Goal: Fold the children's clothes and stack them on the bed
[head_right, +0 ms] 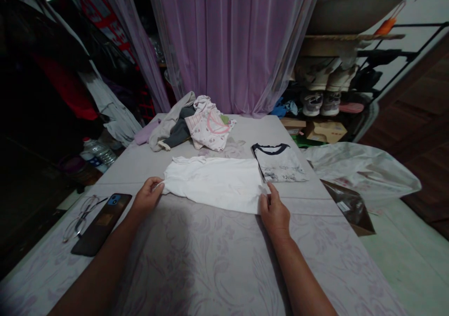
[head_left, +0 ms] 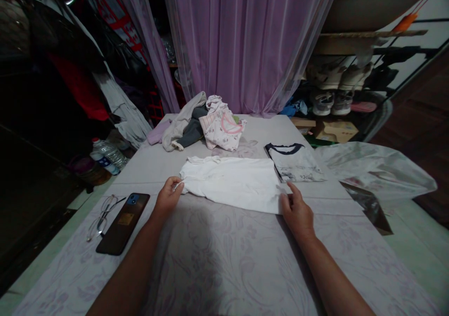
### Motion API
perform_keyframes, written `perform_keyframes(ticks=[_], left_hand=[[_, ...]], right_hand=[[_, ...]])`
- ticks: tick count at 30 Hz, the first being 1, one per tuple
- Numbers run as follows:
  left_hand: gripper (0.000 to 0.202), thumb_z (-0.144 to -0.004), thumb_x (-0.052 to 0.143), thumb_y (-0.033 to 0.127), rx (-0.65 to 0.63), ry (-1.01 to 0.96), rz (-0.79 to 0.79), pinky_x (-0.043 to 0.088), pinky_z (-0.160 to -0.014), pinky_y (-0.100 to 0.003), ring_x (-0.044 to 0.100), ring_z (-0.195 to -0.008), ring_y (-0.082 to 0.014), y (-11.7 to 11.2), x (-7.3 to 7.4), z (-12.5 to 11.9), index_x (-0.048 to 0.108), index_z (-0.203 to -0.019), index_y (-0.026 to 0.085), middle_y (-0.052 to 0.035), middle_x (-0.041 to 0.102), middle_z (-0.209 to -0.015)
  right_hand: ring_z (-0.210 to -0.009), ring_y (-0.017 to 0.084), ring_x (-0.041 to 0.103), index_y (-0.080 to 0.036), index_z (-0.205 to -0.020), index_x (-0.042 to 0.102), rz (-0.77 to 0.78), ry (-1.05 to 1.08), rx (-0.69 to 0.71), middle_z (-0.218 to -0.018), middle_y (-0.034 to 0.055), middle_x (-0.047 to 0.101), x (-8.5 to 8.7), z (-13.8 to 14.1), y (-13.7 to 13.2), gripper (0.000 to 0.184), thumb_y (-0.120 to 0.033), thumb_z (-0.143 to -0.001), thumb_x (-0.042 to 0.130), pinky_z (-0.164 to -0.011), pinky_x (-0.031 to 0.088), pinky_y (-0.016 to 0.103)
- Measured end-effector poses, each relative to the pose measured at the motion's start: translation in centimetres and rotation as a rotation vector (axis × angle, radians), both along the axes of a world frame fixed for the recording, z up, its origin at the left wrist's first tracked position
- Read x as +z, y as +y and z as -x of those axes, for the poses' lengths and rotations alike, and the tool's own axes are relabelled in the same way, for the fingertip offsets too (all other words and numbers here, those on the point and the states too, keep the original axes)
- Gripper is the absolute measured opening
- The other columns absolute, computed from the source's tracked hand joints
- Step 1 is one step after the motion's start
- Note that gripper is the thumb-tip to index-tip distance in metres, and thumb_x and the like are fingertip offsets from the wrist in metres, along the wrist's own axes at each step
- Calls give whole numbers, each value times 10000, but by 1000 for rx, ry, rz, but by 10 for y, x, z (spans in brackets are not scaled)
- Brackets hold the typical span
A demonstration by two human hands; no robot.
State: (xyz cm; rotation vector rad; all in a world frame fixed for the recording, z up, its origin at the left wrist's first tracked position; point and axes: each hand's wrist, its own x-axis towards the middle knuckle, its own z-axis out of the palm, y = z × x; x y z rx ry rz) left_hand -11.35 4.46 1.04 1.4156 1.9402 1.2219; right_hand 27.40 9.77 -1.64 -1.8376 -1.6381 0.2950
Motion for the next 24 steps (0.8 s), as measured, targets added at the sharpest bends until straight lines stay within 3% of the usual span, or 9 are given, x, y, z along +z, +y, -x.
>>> perform_keyframes(ticks=[7,12,15,20,24], left_hand=[[358,-702,568,471,-107,-223,15,481,-771,-297,600,-898,-181,19,7,7,500,-936,208,-49,617,-988],[337,-658,557,337,-217,-109,94,474,-785,-308,602,-833,-180,14,27,26,554,-970,209,-11,623,-853],[339,-611,529,253,-272,-36,148,469,-806,-306,604,-832,-184,5,32,35,579,-944,206,0,612,-775],[462,-638,529,272,-186,-69,253,479,-660,-280,599,-704,-159,-13,17,39,560,-1094,207,-18,656,-880],[416,-701,570,430,-21,-144,158,501,-739,-319,638,-855,-206,-14,2,36,581,-1041,192,-67,678,-973]], right_hand=[[-590,156,593,-200,-1303,574,16,2,2,-772,28,686,3,-4,9,495,-368,-840,520,-528,360,230],[-647,170,633,-218,-1310,569,-18,27,-15,-833,30,702,6,-10,6,523,-427,-834,514,-554,415,239],[-641,173,638,-213,-1307,575,3,-4,-13,-831,30,706,0,-12,3,527,-433,-832,512,-552,421,244],[-648,177,643,-228,-1270,606,8,-92,35,-853,37,721,-8,-12,2,473,-407,-840,525,-569,430,253],[-653,189,646,-238,-1252,622,6,-128,52,-831,41,727,-8,-9,-1,451,-413,-852,509,-588,428,268]])
